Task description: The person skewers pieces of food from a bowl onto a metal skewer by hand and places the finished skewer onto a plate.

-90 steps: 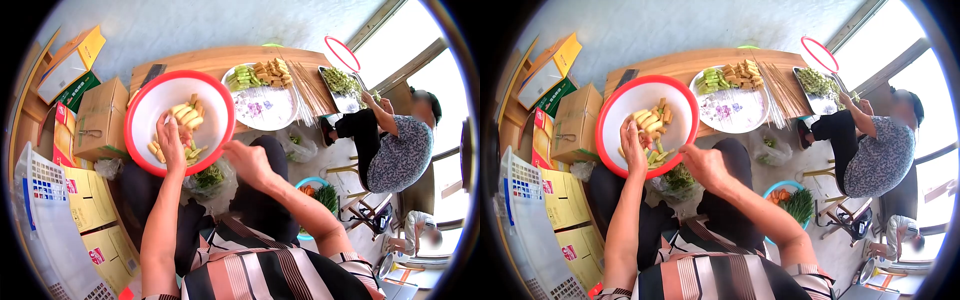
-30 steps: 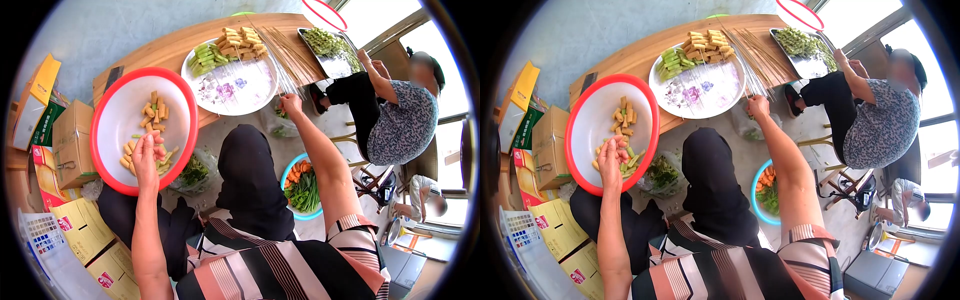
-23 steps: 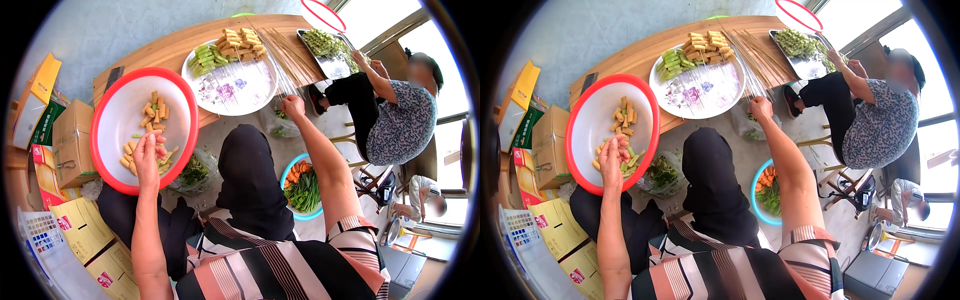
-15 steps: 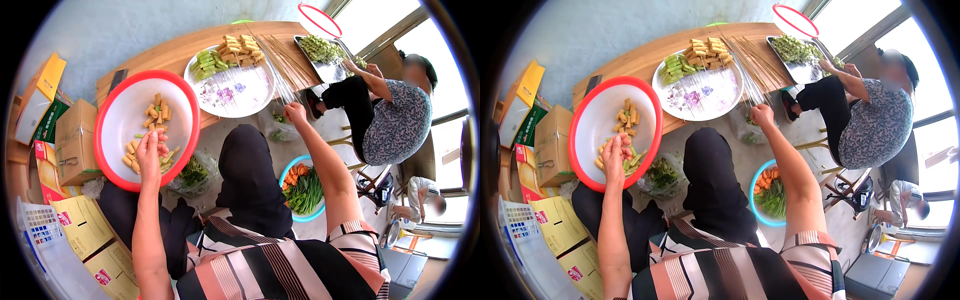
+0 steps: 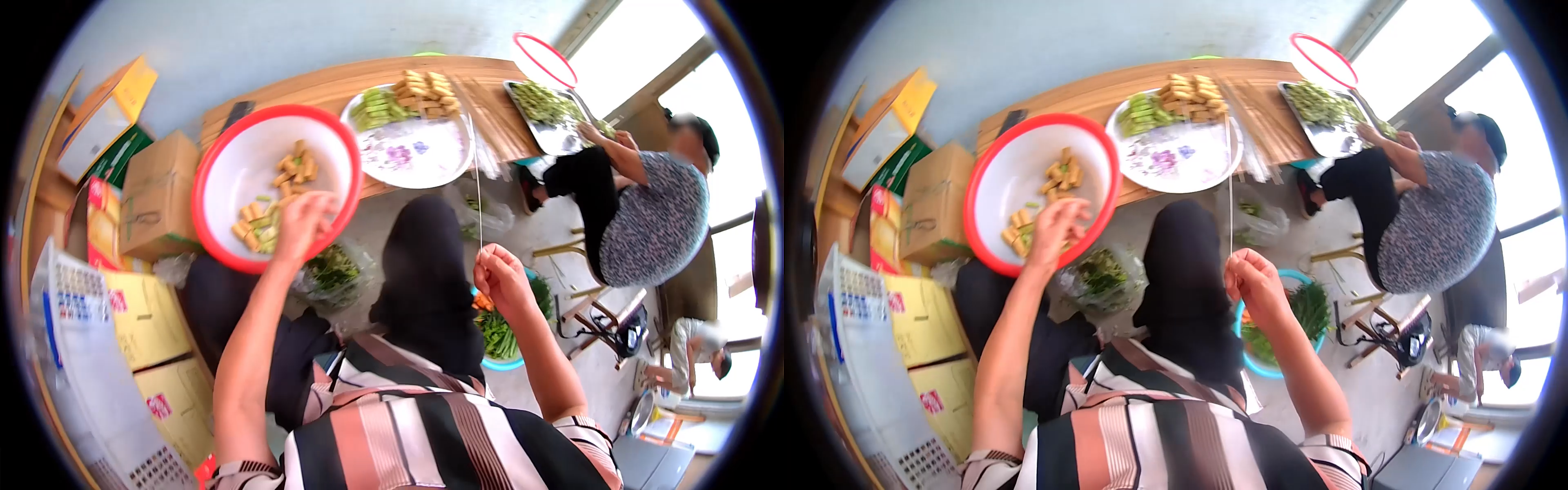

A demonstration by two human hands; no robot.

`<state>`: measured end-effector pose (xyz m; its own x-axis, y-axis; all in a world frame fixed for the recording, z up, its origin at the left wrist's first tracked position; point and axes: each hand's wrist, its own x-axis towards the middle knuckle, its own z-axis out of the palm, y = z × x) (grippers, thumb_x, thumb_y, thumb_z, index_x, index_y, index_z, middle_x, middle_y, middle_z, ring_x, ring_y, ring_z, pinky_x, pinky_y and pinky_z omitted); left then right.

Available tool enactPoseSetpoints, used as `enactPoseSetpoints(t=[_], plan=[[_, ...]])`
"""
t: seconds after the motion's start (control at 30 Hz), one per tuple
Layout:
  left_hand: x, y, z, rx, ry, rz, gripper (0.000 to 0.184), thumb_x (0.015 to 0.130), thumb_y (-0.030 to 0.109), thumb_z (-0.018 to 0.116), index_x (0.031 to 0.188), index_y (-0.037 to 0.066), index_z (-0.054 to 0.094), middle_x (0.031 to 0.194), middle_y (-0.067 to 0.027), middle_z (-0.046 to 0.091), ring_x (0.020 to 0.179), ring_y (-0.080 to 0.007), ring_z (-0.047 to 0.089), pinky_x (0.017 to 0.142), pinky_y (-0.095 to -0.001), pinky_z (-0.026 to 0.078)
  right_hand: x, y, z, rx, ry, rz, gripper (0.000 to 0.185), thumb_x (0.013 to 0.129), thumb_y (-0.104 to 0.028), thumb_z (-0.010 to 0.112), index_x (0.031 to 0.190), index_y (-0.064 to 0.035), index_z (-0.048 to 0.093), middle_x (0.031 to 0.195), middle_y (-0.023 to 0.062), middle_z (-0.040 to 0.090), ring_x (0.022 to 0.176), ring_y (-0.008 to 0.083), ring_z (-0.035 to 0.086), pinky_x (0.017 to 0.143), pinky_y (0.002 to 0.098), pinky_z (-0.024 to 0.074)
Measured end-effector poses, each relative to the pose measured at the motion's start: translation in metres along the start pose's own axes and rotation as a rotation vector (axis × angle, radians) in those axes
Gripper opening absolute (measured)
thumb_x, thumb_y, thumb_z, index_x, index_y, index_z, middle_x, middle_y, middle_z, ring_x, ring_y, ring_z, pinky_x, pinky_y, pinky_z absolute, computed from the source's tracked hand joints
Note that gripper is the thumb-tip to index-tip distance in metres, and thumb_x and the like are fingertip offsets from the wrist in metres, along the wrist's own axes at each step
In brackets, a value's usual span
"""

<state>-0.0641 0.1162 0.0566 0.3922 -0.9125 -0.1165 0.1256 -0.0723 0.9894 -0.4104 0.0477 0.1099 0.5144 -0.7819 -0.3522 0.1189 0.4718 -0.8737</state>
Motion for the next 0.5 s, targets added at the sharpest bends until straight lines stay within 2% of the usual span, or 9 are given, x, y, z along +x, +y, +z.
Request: enactPoseSetpoints(t=[0.07, 0.2, 0.23, 0.27, 0.33, 0.37, 0.4, 0.47, 0.5], plan=[[-0.012, 0.019, 0.02, -0.019, -0.195, -0.031, 0.031, 0.095, 0.029, 0.052, 0.111, 0.004, 0.059, 0.093, -0.0056, 0.065, 0.057, -0.0044, 0.054, 0.048, -0.0164, 0.042, -0.003, 0.002, 0.034, -0.077, -0.075, 0.039, 0.013, 0.09, -0.016, 0.056, 0.085, -0.0043, 0.057, 0.064, 0.0044, 0.057, 0.05, 0.01, 0.049, 0.048, 0.0212, 0.0384], [-0.04, 0.036, 0.044, -0.227, -0.308, -0.091, 0.036, 0.095, 0.03, 0.053, 0.118, 0.002, 0.054, 0.095, -0.0088, 0.064, 0.055, -0.0051, 0.053, 0.046, -0.0167, 0.042, 0.008, 0.021, 0.088, -0.282, -0.281, 0.059, 0.013, 0.09, -0.017, 0.058, 0.086, -0.0044, 0.058, 0.066, 0.0018, 0.058, 0.053, 0.0065, 0.049, 0.049, 0.0194, 0.0383], [-0.046, 0.04, 0.046, -0.265, -0.285, -0.081, 0.03, 0.095, 0.028, 0.053, 0.111, 0.002, 0.056, 0.086, -0.0071, 0.063, 0.052, -0.0052, 0.051, 0.045, -0.0167, 0.041, 0.012, 0.028, 0.098, -0.297, -0.345, 0.061, 0.014, 0.09, -0.017, 0.058, 0.086, -0.0041, 0.058, 0.066, 0.0017, 0.058, 0.053, 0.0066, 0.049, 0.049, 0.0196, 0.0385], [-0.051, 0.037, 0.042, -0.259, -0.271, -0.083, 0.03, 0.095, 0.028, 0.053, 0.111, 0.002, 0.056, 0.086, -0.0071, 0.063, 0.052, -0.0052, 0.051, 0.045, -0.0167, 0.041, 0.015, 0.034, 0.106, -0.31, -0.405, 0.065, 0.014, 0.09, -0.017, 0.058, 0.086, -0.0039, 0.058, 0.067, 0.0015, 0.057, 0.053, 0.0066, 0.049, 0.049, 0.0198, 0.0387], [-0.058, 0.031, 0.033, -0.265, -0.219, -0.128, 0.025, 0.096, 0.026, 0.052, 0.101, 0.003, 0.057, 0.075, -0.0042, 0.06, 0.05, -0.005, 0.05, 0.043, -0.0165, 0.039, 0.024, 0.045, 0.114, -0.392, -0.552, 0.102, 0.016, 0.092, -0.017, 0.056, 0.089, -0.0023, 0.058, 0.068, 0.0013, 0.058, 0.053, 0.0072, 0.05, 0.049, 0.0211, 0.0407], [-0.063, 0.03, 0.03, -0.234, -0.184, -0.121, 0.023, 0.097, 0.025, 0.049, 0.094, 0.004, 0.057, 0.066, -0.002, 0.056, 0.047, -0.0047, 0.049, 0.042, -0.0164, 0.038, 0.029, 0.046, 0.117, -0.447, -0.54, 0.066, 0.017, 0.092, -0.018, 0.056, 0.091, -0.0014, 0.059, 0.071, 0.0017, 0.059, 0.054, 0.0072, 0.05, 0.05, 0.0213, 0.0415], [-0.066, 0.029, 0.025, -0.225, -0.177, -0.124, 0.023, 0.097, 0.025, 0.049, 0.094, 0.004, 0.057, 0.066, -0.002, 0.056, 0.047, -0.0047, 0.049, 0.042, -0.0164, 0.038, 0.036, 0.045, 0.121, -0.502, -0.526, 0.028, 0.019, 0.092, -0.019, 0.055, 0.094, -0.0005, 0.059, 0.074, 0.0022, 0.06, 0.055, 0.0071, 0.05, 0.051, 0.0216, 0.0422], [-0.072, 0.026, 0.016, 0.062, -0.25, -0.225, 0.023, 0.097, 0.024, 0.047, 0.093, 0.003, 0.057, 0.064, -0.0012, 0.056, 0.044, -0.0048, 0.049, 0.039, -0.017, 0.037, 0.06, 0.043, 0.124, -0.472, -0.451, -0.134, 0.025, 0.097, -0.023, 0.05, 0.105, -0.0004, 0.055, 0.088, 0.0027, 0.062, 0.058, 0.0053, 0.049, 0.052, 0.019, 0.0402], [-0.074, 0.028, 0.018, 0.188, -0.285, -0.264, 0.024, 0.097, 0.022, 0.046, 0.088, 0.003, 0.058, 0.061, -0.0008, 0.055, 0.042, -0.0047, 0.049, 0.038, -0.0173, 0.036, 0.071, 0.04, 0.126, -0.435, -0.399, -0.132, 0.028, 0.097, -0.023, 0.049, 0.112, -0.0001, 0.053, 0.09, 0.0037, 0.062, 0.059, 0.005, 0.049, 0.053, 0.0194, 0.0407]])
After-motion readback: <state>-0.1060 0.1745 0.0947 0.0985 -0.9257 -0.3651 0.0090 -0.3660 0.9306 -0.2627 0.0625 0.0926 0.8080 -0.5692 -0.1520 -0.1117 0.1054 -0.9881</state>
